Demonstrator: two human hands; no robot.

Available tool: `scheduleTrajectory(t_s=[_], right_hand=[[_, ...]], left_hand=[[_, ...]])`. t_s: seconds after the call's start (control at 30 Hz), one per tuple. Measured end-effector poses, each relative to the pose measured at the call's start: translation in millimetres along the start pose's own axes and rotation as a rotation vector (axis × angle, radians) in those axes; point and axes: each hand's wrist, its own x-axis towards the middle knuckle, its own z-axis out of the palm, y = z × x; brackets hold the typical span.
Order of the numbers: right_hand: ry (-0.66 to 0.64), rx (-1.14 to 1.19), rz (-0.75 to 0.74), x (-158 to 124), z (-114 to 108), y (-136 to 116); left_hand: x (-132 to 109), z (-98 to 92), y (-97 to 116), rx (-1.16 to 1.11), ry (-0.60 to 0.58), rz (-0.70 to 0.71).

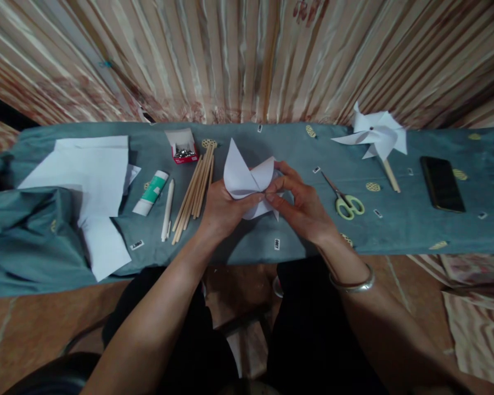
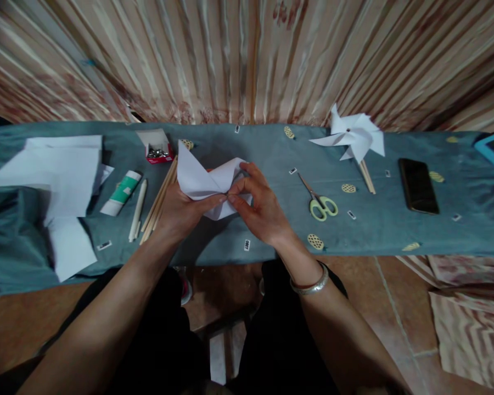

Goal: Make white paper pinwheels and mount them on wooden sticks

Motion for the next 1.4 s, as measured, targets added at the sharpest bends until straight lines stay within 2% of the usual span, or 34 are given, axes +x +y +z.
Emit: scheduleTrajectory(t_s=[0.33,0.43,0.53,0.6,0.7,0.77,0.87,1.17,1.4], right_hand=[[0.088,-0.011,-0.025,-1,3,-7],[0.2,0.02,-0.012,1,-2,-3],[0.327,0.164,0.08,4,-10,5],[0.261,0.307,0.208,5,-15,8],[0.0,0.512,0.444,5,-18,4],[-0.086,0.623,0.549,4,-16,-1],[-0.073,0.716,0.607,4,-11,-6],[0.041,0.789,0.658,6,6,-6],[0.041,0.807,0.622,7,9,-4]], left_hand=[[0,-1.3,2,-0.01,0.051,-0.032],[0,-3.2,5,-0.029,0.06,-0.051],[0,-4.2,7,-0.073,0.101,-0.083],[-1,-3.6,8,-0.106,0.099,-0.1],[-2,-1.2,6,-0.153,0.052,-0.129],[-4,0.9,5,-0.176,0.022,-0.156],[-8,3.0,5,-0.18,0.002,-0.177],[-8,3.3,2,-0.165,0.047,-0.153],[-7,2.4,-1,-0.131,0.07,-0.149]])
